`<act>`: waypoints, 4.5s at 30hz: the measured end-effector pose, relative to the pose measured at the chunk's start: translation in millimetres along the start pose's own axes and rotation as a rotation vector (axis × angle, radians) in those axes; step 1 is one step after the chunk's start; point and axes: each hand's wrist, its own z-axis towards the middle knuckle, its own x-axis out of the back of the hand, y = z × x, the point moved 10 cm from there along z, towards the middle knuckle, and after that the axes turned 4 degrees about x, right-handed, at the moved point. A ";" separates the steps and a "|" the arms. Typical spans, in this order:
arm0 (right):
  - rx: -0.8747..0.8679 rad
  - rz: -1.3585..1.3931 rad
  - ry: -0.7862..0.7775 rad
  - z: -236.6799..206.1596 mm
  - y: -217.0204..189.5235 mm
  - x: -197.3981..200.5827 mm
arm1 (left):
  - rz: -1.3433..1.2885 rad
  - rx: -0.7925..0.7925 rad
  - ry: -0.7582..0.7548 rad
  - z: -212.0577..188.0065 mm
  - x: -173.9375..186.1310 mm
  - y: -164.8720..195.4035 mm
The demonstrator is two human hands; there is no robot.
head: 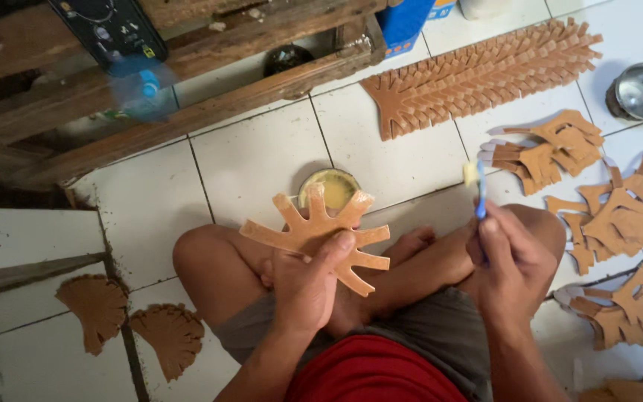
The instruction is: The person sits cross-legged on the workshop floor applying glue with a toothbrush to cut leather decorative pieces. They dip the toothbrush into a bowl of glue, spread the glue over the surface of each piece, turn the pieces over to coat other sides, and set finished pieces aside with other completed cutouts.
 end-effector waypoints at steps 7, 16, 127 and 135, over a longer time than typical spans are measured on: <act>0.236 -0.259 -0.311 -11.7 -30.9 -45.3 | 0.071 -0.008 0.085 3.2 -1.4 -0.8; 0.239 -0.297 -0.392 3.4 -36.7 -86.4 | -0.030 0.060 0.026 -0.3 -2.1 -1.2; 0.223 -0.425 -0.231 -0.7 -12.8 -45.2 | 0.096 -0.174 0.209 39.2 -0.3 22.8; 0.362 -0.351 -0.305 3.2 -53.5 -96.6 | 0.083 -0.160 0.216 31.0 -1.0 23.3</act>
